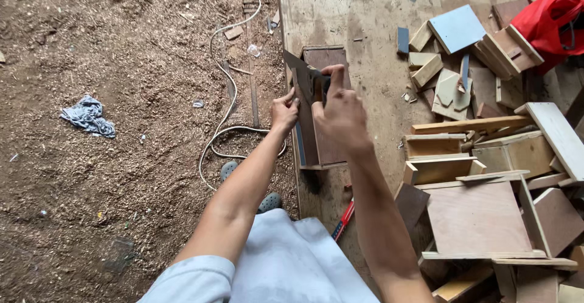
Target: The person uses a hand plane to smooth the edges of a small wooden box placed on a workbench. The person repeatedly planes the same edge, adjusting grip and angle, while wood shavings accumulate on the floor.
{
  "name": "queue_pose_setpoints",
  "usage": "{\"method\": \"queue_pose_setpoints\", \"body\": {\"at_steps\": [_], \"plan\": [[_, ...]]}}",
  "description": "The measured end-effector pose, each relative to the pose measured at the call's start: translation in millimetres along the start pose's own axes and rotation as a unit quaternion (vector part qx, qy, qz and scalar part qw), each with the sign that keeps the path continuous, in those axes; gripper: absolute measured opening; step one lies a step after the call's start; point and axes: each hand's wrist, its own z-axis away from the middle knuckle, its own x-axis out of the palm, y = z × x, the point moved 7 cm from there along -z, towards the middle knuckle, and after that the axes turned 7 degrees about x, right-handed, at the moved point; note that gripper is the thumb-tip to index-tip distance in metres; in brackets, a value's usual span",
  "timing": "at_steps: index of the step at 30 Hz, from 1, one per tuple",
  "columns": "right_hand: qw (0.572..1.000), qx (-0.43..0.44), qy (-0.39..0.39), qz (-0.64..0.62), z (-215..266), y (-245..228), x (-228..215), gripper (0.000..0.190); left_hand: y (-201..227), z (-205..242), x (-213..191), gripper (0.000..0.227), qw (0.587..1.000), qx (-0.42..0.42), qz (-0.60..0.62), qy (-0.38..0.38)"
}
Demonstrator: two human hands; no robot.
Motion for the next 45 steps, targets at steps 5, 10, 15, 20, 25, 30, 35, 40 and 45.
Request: {"method": "queue_pose_setpoints", "body": {"at_steps": [5, 10, 15, 20, 25, 30, 35, 40, 45], "plan": [[0.998, 0.0, 0.0, -0.06, 95, 6, -78, 0.047, 35, 16, -10, 0.04, 0.997, -0.072, -0.033, -0.028], [0.997, 0.049, -0.037, -0.045, 64, 11, -53, 0.05, 49, 21, -16, 0.039, 0.998, -0.036, -0.052, -0.02], [1.0, 0.029, 0.001, -0.01, -6, -12, 1, 0.055, 36, 18, -10, 0.035, 0.998, -0.048, 0.027, -0.008], [0.999, 0.017, -0.002, -0.028, 21, -1, -26, 0.057, 24, 16, -7, 0.036, 1.0, -0.007, 0.0, -0.004], [0.996, 0.032, 0.029, -0.072, 95, 13, -78, 0.051, 22, 14, -6, 0.036, 0.999, 0.04, -0.011, 0.012], [0.997, 0.041, -0.008, -0.061, 37, -7, -24, 0.05, 25, 27, -13, 0.033, 0.996, -0.053, -0.064, -0.027], [0.999, 0.017, 0.039, -0.032, -23, 6, 15, 0.057, 53, 24, -13, 0.034, 0.998, -0.045, -0.024, -0.023], [0.997, 0.021, 0.03, -0.062, -11, 12, 20, 0.056, 52, 26, -12, 0.033, 0.997, -0.05, -0.054, -0.021], [0.996, 0.035, 0.029, -0.077, 21, -1, -13, 0.057, 53, 22, -14, 0.035, 0.999, -0.015, -0.048, -0.01]]}}
